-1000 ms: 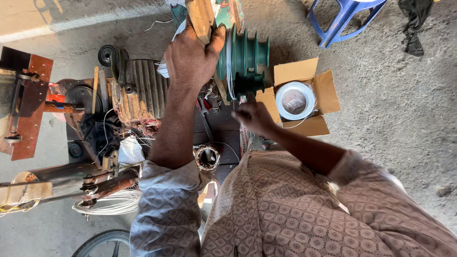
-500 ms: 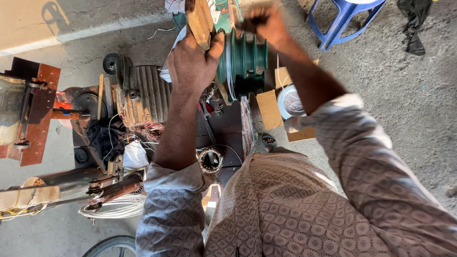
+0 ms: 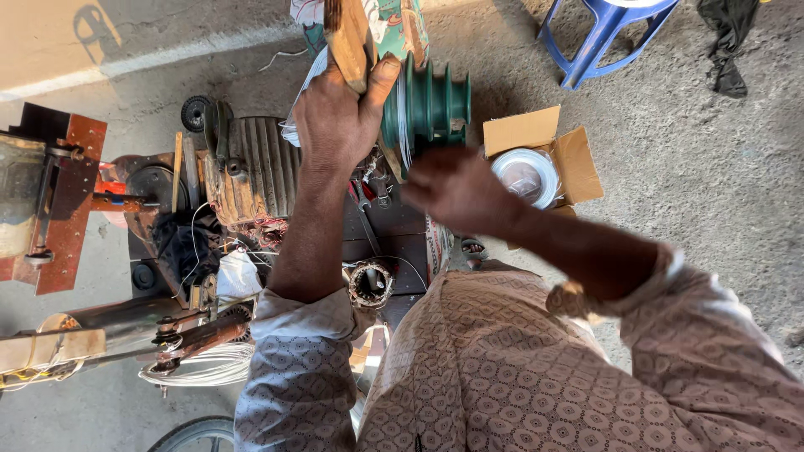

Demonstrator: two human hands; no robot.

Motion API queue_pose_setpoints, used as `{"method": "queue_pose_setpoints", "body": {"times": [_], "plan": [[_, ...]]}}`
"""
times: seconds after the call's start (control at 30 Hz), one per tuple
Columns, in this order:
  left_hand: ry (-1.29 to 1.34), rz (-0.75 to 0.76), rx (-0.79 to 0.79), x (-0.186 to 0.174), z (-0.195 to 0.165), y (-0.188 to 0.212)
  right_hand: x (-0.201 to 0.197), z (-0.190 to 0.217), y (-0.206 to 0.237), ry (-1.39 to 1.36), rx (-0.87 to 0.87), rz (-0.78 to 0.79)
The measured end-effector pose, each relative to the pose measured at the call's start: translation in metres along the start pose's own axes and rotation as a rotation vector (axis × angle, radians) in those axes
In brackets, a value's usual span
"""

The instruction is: The person holds a bundle of white wire and winds it onto a green plastic spool attached to a motorized stand. The wire is fed from a cardboard box and wound in neat layers around the spool as it rotates.

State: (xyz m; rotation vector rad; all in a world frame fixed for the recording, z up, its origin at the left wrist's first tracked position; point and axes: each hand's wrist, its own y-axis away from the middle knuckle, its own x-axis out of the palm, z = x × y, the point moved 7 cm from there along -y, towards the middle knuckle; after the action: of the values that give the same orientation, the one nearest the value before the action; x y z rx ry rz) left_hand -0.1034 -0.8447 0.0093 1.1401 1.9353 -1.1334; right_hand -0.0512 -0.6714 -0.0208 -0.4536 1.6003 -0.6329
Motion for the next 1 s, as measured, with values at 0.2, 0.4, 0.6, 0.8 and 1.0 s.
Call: {"method": "queue_pose_setpoints", "body": {"times": [0.2, 0.4, 0.6, 0.8, 1.0], "plan": [[0.013, -0.071, 0.079, -0.007, 0.003, 0.003, -0.004, -0.164, -0.056, -0.295, 0.276, -0.171], [-0.019, -0.013, 0.010, 0.001, 0.014, 0.003, 0.194, -0.193, 0.057, -1.419, 1.482, -0.132], [-0.009, -0.021, 0.007, 0.001, 0.015, 0.003, 0.224, -0.054, 0.122, -1.121, 1.280, 0.380], [-0.020, -0.025, 0.013, 0.004, 0.009, 0.000, 0.060, 0.017, 0.035, -0.394, 0.229, 0.073], [-0.009, -0.093, 0.086, -0.006, 0.003, 0.000, -0.025, -0.083, -0.048, 0.086, -0.007, -0.197]]}}
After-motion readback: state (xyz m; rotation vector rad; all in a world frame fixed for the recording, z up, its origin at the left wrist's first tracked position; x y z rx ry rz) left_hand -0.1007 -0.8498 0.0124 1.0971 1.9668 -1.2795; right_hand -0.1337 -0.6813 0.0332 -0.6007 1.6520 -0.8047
